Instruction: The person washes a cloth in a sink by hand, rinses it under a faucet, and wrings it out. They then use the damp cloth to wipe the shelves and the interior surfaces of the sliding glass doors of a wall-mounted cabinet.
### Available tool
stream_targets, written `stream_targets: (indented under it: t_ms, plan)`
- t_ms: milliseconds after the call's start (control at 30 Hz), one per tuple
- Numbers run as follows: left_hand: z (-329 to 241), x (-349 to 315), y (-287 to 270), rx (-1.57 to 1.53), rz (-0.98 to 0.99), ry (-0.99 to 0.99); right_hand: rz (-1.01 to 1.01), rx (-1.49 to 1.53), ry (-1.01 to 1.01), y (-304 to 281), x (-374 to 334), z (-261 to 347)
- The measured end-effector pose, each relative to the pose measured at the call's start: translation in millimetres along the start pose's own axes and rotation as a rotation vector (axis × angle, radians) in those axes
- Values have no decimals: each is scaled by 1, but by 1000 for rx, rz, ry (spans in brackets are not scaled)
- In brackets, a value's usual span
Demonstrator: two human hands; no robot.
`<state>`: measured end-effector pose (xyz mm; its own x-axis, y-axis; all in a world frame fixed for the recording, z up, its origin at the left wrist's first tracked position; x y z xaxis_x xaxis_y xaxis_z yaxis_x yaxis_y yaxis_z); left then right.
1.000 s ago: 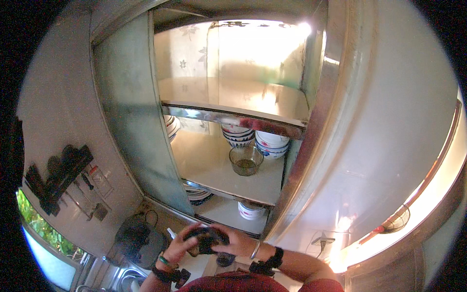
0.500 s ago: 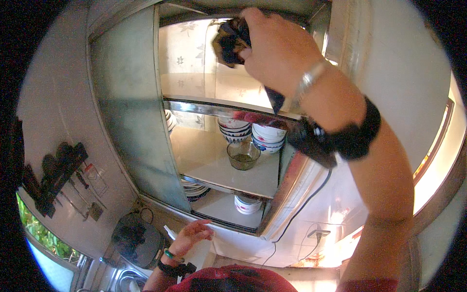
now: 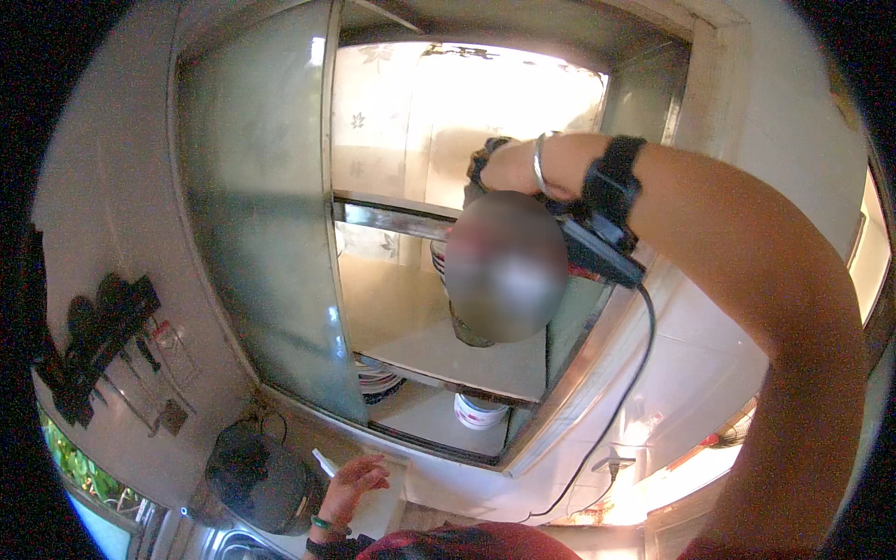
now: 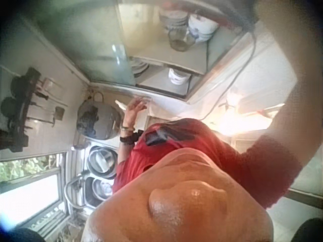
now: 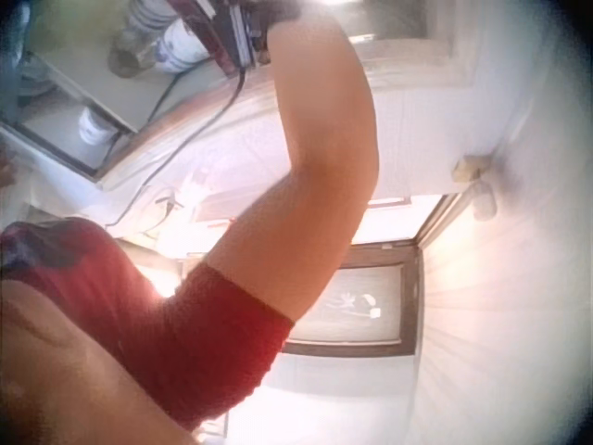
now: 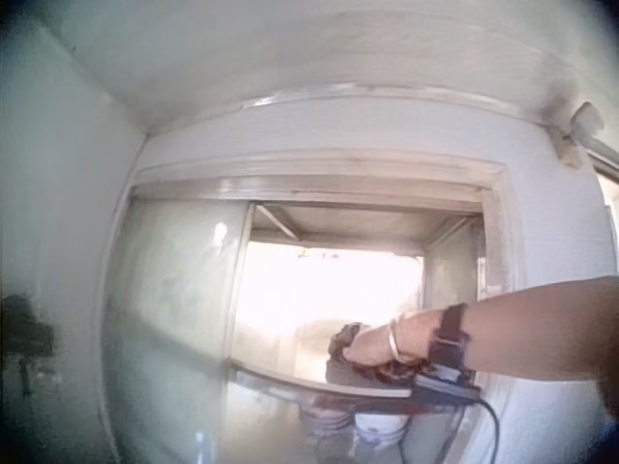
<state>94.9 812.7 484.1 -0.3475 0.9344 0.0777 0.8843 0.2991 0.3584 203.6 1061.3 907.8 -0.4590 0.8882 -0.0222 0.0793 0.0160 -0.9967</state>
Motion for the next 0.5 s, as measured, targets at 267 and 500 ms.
stream_targets:
  t_ms: [267,500]
  plan:
    - [21,-53,-42,-29,-324,46,202,489,183,-5,107,31]
    - [28,-74,-57,-30,-474,-50,128,332,-219,-13,90,40]
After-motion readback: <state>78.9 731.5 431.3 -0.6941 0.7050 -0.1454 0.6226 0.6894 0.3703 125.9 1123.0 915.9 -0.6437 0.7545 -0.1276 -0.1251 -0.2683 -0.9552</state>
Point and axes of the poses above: each hand's wrist, its own x-axis towards the middle knuckle, its own y-axis out of the palm, z = x × y, the point moved 3 cm from there along x, towards the middle knuckle, and after that the axes turned 12 degrees about y, right-handed, at the moved point
